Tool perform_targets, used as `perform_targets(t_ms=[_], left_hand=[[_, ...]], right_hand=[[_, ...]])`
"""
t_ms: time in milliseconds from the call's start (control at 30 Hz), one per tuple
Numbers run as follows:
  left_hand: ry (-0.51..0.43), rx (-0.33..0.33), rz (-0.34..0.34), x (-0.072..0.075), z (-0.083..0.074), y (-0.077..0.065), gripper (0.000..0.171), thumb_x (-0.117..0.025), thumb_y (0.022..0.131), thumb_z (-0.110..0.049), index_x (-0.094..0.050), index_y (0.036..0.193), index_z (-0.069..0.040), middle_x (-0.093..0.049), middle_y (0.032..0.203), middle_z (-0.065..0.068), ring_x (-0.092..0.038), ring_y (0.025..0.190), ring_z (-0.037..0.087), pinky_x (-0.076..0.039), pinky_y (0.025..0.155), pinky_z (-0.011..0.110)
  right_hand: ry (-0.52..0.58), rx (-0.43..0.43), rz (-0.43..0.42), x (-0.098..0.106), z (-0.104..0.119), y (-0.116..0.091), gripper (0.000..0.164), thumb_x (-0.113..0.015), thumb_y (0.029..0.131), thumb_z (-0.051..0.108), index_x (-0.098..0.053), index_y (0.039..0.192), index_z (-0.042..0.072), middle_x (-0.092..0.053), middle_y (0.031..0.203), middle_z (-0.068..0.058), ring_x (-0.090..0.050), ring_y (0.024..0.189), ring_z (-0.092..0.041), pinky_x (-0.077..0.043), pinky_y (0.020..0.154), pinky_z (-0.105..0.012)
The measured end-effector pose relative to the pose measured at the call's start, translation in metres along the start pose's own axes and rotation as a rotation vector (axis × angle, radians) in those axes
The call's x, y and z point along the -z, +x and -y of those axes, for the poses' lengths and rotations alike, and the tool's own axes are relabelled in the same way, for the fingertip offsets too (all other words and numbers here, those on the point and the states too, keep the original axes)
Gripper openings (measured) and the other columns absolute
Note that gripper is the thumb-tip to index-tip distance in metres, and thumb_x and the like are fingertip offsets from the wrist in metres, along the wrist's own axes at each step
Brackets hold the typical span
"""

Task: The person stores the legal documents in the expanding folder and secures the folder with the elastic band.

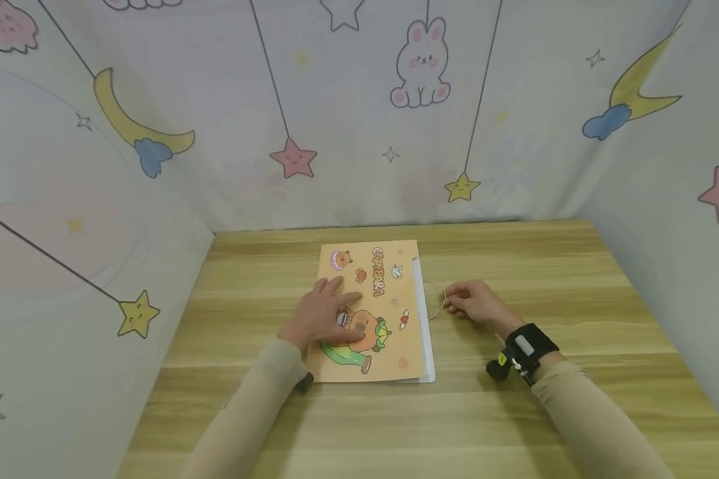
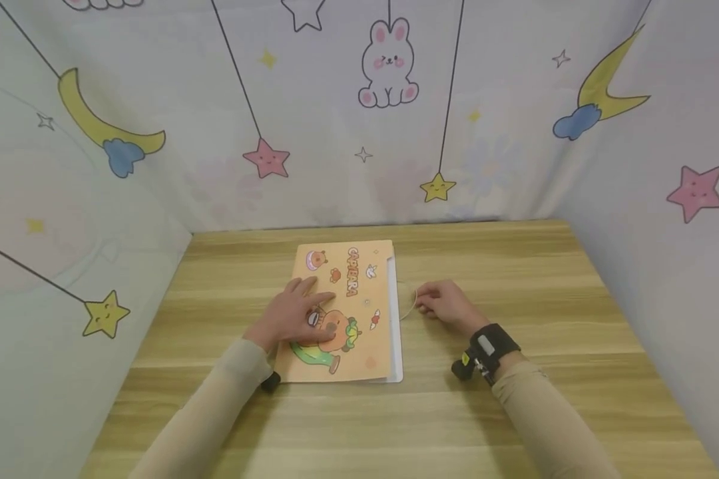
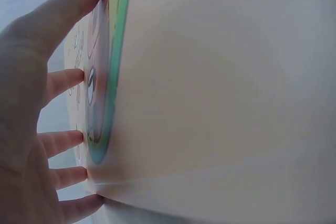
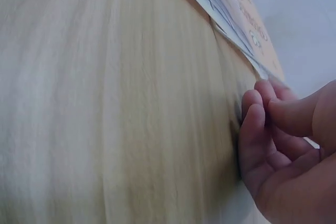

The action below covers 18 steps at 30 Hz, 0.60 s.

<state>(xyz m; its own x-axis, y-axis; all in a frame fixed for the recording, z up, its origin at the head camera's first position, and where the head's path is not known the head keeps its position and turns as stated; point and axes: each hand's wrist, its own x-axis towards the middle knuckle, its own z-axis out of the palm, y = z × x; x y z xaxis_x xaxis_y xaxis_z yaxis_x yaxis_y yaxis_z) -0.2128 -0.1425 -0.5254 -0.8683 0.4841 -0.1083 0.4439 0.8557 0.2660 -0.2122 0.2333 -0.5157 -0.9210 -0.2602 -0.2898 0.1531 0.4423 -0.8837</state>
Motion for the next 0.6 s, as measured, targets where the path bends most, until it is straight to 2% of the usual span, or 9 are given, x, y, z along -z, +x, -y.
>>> perform_targets(t_ms=[100, 200, 300, 433, 600], left_hand=[[0.017, 0.003, -0.004, 0.000, 0.000, 0.000, 0.094, -0.069, 0.074, -0.085, -0.055, 0.153, -0.038, -0.032, 0.168, 0.012, -0.029, 0.152, 0.045, -0.039, 0.111, 0.064], [0.009, 0.001, -0.010, 0.000, -0.002, 0.000, 0.093, -0.070, 0.074, -0.084, -0.056, 0.153, -0.037, -0.033, 0.167, 0.013, -0.030, 0.151, 0.045, -0.039, 0.111, 0.065], [-0.005, 0.010, -0.010, 0.001, -0.003, -0.001, 0.093, -0.071, 0.073, -0.084, -0.056, 0.152, -0.037, -0.033, 0.167, 0.013, -0.029, 0.151, 0.046, -0.038, 0.112, 0.066], [-0.001, 0.018, -0.009, -0.001, -0.003, -0.001, 0.092, -0.071, 0.073, -0.084, -0.057, 0.152, -0.037, -0.033, 0.168, 0.014, -0.029, 0.151, 0.047, -0.037, 0.113, 0.065], [0.019, 0.015, -0.019, -0.004, -0.003, 0.000, 0.092, -0.071, 0.074, -0.084, -0.056, 0.152, -0.037, -0.033, 0.167, 0.015, -0.030, 0.151, 0.047, -0.038, 0.113, 0.064]], right_hand=[[-0.005, 0.049, 0.005, -0.006, 0.001, 0.003, 0.024, -0.054, 0.106, 0.000, -0.068, 0.123, -0.010, -0.073, 0.109, -0.020, -0.067, 0.090, -0.017, -0.057, 0.074, -0.025], [-0.068, 0.116, -0.024, -0.013, 0.002, 0.005, 0.022, -0.057, 0.105, 0.001, -0.072, 0.120, -0.005, -0.074, 0.115, -0.018, -0.067, 0.098, -0.022, -0.057, 0.080, -0.028], [-0.155, 0.188, -0.066, -0.020, 0.002, 0.009, 0.020, -0.063, 0.103, 0.004, -0.076, 0.119, 0.001, -0.075, 0.119, -0.015, -0.068, 0.109, -0.026, -0.056, 0.090, -0.033], [-0.196, 0.261, -0.085, -0.029, 0.004, 0.015, 0.021, -0.066, 0.102, 0.006, -0.076, 0.120, 0.002, -0.076, 0.121, -0.013, -0.069, 0.118, -0.031, -0.054, 0.101, -0.044], [-0.224, 0.292, -0.110, -0.038, 0.010, 0.019, 0.022, -0.064, 0.103, 0.006, -0.076, 0.122, 0.005, -0.076, 0.122, -0.010, -0.069, 0.118, -0.031, -0.055, 0.100, -0.048]])
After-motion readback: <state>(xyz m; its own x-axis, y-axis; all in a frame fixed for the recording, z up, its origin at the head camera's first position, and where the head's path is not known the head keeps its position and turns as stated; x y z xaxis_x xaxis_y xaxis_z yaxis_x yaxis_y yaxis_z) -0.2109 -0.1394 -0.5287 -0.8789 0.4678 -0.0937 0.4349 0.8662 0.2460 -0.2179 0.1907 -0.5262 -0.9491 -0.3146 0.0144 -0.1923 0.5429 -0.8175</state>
